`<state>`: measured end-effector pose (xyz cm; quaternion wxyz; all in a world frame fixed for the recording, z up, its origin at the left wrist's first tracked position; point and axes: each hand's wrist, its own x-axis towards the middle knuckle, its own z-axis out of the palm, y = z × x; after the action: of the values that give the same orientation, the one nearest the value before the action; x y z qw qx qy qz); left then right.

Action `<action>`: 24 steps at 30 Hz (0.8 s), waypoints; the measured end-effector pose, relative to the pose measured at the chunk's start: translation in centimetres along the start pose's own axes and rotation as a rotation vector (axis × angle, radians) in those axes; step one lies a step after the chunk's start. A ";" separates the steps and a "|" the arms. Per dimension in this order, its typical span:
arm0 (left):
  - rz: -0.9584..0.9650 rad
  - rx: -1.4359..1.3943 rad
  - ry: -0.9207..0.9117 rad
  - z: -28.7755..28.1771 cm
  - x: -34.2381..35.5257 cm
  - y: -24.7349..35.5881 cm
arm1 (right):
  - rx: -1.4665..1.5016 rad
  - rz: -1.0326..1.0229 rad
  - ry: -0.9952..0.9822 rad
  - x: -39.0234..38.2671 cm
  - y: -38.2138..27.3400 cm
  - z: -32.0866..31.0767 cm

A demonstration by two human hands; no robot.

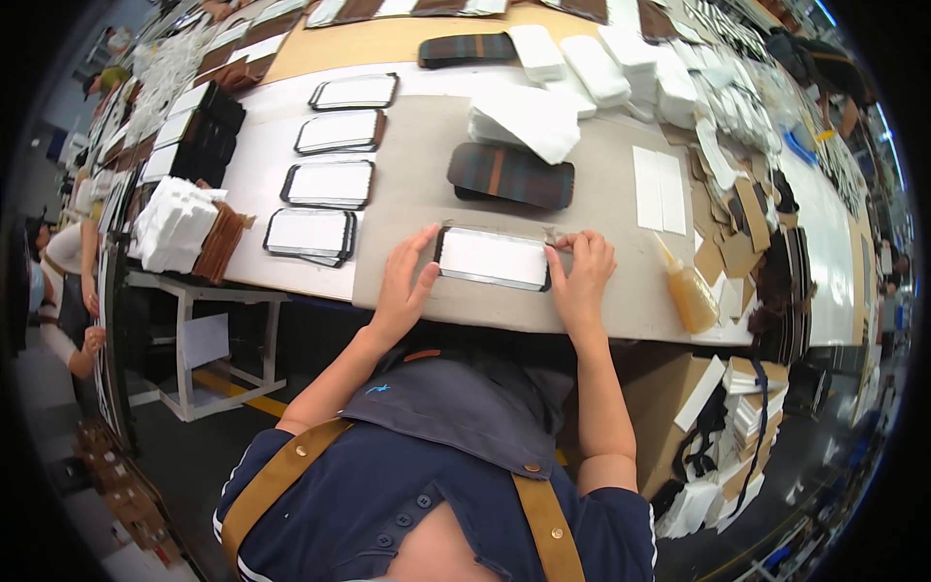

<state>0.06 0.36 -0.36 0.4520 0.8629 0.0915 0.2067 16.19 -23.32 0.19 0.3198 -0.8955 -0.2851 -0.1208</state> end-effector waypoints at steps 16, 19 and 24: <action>-0.221 -0.444 0.083 -3.6 2.9 0.0 | 0.407 -0.225 0.143 2.3 -2.8 -1.3; -0.142 -0.301 0.330 -8.0 4.7 -1.6 | 0.178 -0.237 0.022 4.8 -4.1 -0.7; -0.218 -0.312 0.589 -15.9 7.3 -7.3 | -0.058 -0.330 -0.049 6.2 -1.1 1.7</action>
<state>-0.17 18.83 3.70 0.5522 0.6718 0.2771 0.4088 20.61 -18.80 1.93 0.2624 -0.8481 -0.4323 -0.1580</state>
